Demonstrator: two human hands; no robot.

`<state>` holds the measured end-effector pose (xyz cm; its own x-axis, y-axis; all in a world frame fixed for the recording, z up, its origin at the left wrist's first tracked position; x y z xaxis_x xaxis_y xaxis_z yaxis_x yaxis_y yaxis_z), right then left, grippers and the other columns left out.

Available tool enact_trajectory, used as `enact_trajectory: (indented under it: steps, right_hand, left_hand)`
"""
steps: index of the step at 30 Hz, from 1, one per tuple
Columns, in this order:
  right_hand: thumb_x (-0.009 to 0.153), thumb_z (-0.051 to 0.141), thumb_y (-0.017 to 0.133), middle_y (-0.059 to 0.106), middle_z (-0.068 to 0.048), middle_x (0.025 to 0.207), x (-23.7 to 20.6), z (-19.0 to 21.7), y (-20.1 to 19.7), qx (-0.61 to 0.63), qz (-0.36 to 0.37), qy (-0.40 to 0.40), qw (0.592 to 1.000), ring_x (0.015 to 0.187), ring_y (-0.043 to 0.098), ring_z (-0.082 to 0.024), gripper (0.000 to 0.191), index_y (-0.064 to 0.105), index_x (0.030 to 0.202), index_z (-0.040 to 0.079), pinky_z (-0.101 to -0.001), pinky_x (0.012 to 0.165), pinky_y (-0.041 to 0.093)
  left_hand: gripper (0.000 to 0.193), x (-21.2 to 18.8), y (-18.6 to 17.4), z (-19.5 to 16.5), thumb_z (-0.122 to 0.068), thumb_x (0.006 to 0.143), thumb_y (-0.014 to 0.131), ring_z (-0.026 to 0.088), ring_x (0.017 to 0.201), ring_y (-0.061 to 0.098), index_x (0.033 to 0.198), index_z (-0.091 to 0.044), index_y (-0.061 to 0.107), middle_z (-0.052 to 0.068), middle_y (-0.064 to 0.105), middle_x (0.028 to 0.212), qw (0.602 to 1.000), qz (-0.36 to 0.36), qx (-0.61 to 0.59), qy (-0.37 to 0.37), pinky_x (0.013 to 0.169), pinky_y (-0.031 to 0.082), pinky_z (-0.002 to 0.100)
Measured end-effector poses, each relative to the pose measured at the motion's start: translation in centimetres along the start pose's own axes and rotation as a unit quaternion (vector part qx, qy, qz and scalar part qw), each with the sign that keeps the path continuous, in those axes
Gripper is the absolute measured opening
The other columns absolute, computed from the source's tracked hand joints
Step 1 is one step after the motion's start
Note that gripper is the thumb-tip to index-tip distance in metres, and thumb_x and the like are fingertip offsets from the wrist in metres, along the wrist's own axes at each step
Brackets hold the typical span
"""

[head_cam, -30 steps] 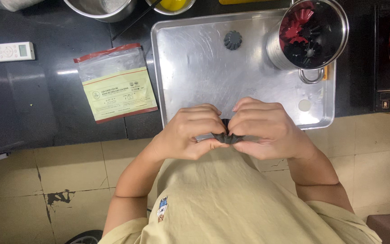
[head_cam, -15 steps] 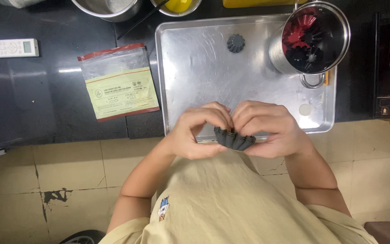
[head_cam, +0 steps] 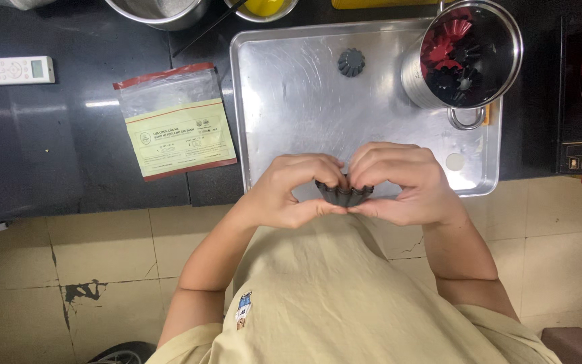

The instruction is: The person presses dough pieces into black fluted molds, presses the mold halves together, and unmolds the shaped dough onto a metal tray. They brush the tray and dough pieces with a brush, retrieve more molds from a container, and shape a dough piece by hand.

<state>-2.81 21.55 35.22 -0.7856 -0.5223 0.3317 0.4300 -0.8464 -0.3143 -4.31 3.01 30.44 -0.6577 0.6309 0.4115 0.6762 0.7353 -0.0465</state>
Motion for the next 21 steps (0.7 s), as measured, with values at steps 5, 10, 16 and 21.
enact_trajectory:
  steps: [5, 10, 16, 21]
  right_hand:
    - [0.068, 0.002, 0.086, 0.068, -0.01, 0.086, 0.0, 0.3, 0.0, -0.039, -0.01, -0.021, 0.999, 0.081, 0.069, -0.026, 0.03, 0.065, 0.089, 0.0, -0.0362, 0.077, 0.055]
    - [0.069, 0.001, 0.087, 0.068, -0.01, 0.086, 0.1, 0.7, 0.2, -0.042, -0.005, -0.026, 0.999, 0.081, 0.069, -0.025, 0.029, 0.065, 0.089, 0.0, -0.0356, 0.078, 0.056]
    - [0.071, 0.0, 0.088, 0.067, -0.014, 0.09, 0.2, 1.4, 0.6, -0.278, -0.126, -0.104, 0.947, 0.087, 0.069, -0.032, 0.028, 0.068, 0.09, -0.002, -0.0395, 0.077, 0.056]
    - [0.072, 0.003, 0.089, 0.07, -0.012, 0.096, 0.7, 1.8, 1.9, -0.338, -0.098, -0.135, 0.926, 0.093, 0.069, -0.031, 0.03, 0.072, 0.097, -0.001, -0.04, 0.082, 0.058]
  left_hand:
    - [0.028, -0.7, 0.4, 1.3, -0.021, 0.087, 0.085, 0.022, 0.093, 0.076, 0.097, -0.006, 0.064, 0.006, 0.075, 0.093, 0.999, -0.043, 0.0, 0.0, 0.115, 0.052, 0.048]
    - [0.027, -1.6, 0.7, 2.2, -0.026, 0.086, 0.085, 0.019, 0.098, 0.077, 0.098, -0.008, 0.068, 0.005, 0.076, 0.095, 0.999, -0.05, -0.021, -0.009, 0.123, 0.048, 0.048]
    - [0.076, -0.8, 1.2, 3.6, -0.035, 0.088, 0.086, 0.017, 0.148, 0.047, 0.148, -0.011, 0.046, 0.002, 0.048, 0.154, 0.953, -0.168, -0.251, -0.036, 0.13, 0.035, 0.041]
    - [0.08, -0.6, 2.5, 4.1, -0.019, 0.088, 0.088, 0.025, 0.142, 0.051, 0.152, -0.004, 0.043, 0.015, 0.051, 0.15, 0.925, -0.16, -0.341, -0.046, 0.121, 0.045, 0.039]
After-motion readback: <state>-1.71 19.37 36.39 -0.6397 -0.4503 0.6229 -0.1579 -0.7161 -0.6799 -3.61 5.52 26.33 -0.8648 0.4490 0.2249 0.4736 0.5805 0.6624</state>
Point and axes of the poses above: each hand's wrist, its own x-axis towards the middle knuckle, its own y-axis out of the palm, z = x × y, the point moved 4 cm from there along x, towards the middle knuckle
